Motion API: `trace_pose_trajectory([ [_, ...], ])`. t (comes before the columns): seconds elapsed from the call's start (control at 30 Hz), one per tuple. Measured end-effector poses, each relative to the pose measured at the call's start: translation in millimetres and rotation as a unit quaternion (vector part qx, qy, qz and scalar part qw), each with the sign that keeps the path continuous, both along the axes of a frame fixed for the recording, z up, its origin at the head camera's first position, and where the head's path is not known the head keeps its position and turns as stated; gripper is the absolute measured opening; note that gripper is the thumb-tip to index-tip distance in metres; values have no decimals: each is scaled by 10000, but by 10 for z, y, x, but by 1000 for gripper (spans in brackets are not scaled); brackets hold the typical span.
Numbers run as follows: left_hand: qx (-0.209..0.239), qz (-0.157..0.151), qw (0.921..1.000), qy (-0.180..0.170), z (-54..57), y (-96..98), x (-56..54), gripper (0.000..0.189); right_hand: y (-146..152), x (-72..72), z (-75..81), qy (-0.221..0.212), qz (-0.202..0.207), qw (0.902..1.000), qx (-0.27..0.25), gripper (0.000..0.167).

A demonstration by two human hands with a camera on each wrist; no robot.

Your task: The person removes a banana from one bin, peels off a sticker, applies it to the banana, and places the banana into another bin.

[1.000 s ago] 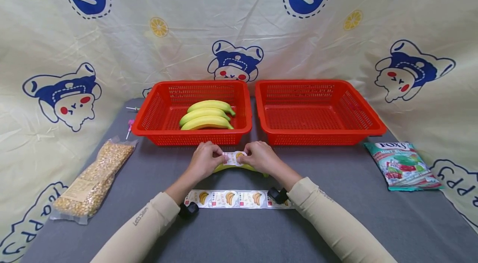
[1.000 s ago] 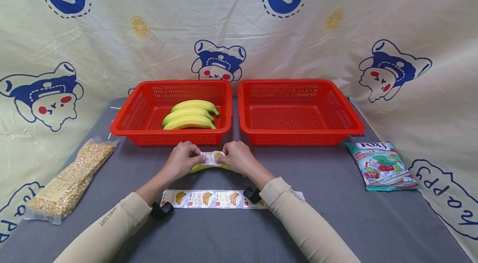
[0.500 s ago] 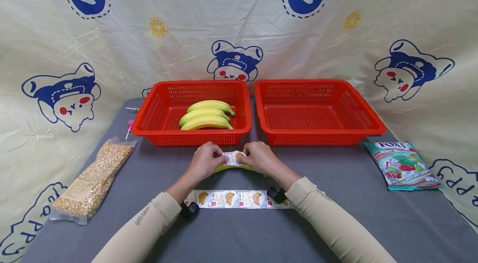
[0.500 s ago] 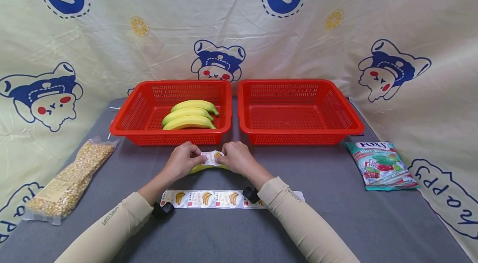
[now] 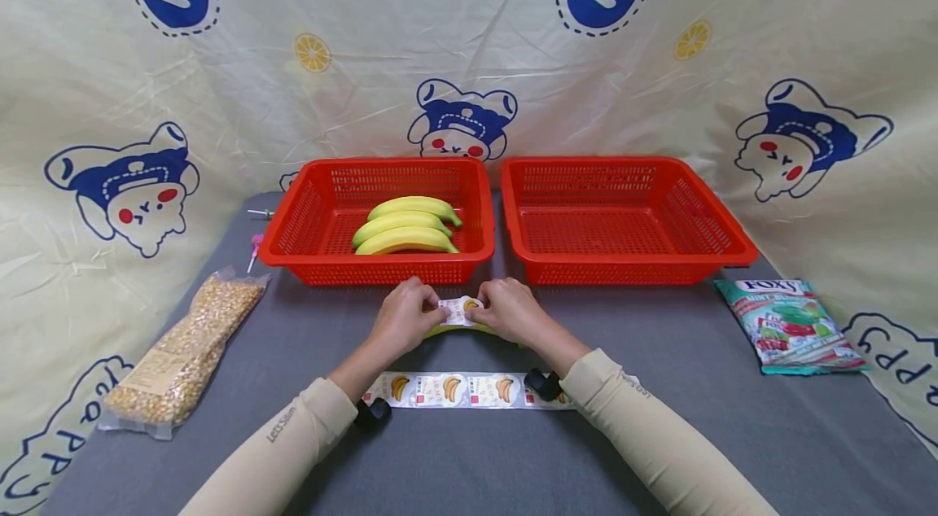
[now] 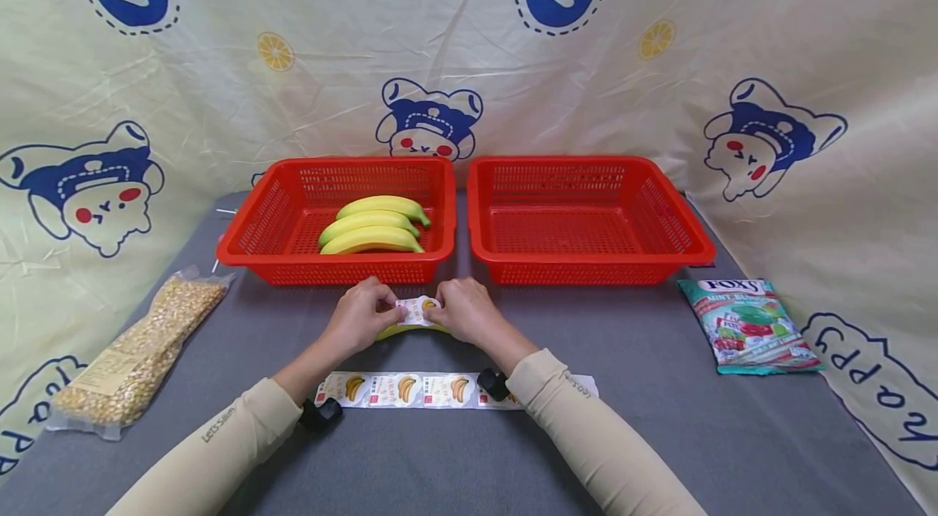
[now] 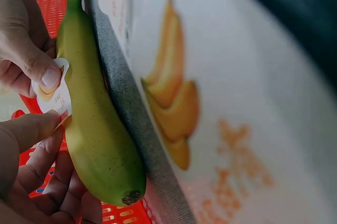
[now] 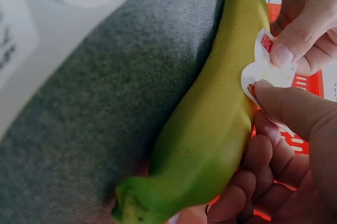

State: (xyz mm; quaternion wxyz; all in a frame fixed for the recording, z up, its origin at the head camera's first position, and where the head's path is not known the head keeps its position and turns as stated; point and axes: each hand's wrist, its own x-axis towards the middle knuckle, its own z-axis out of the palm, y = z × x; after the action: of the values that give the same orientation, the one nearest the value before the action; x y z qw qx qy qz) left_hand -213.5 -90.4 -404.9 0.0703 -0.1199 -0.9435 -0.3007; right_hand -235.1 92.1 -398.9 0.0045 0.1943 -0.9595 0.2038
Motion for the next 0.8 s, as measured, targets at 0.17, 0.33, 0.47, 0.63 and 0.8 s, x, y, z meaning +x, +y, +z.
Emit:
trace_pose_trajectory([
  [0.17, -356, -40, 9988, 341, -12, 14, 7, 13, 0, 9, -14, 180, 35, 9998, -11, 22],
  [0.33, -485, -53, 9979, 430, -31, 6, 3, 13, 21, 3, -43, 262, 115, 9996, -61, 23],
  [0.47, -364, -62, 9989, 293, -40, -22, -2, 19, 45, -12, -53, -106, 35, 9995, -279, 25],
  [0.63, -322, -213, 9992, 50, -48, -56, -6, 30, 49, -32, -27, -619, -53, 9975, -337, 31],
  [0.8, -236, -263, 9994, -62, -51, -74, -15, 29, 2, -43, 1, -493, 1, 9987, -100, 28],
])
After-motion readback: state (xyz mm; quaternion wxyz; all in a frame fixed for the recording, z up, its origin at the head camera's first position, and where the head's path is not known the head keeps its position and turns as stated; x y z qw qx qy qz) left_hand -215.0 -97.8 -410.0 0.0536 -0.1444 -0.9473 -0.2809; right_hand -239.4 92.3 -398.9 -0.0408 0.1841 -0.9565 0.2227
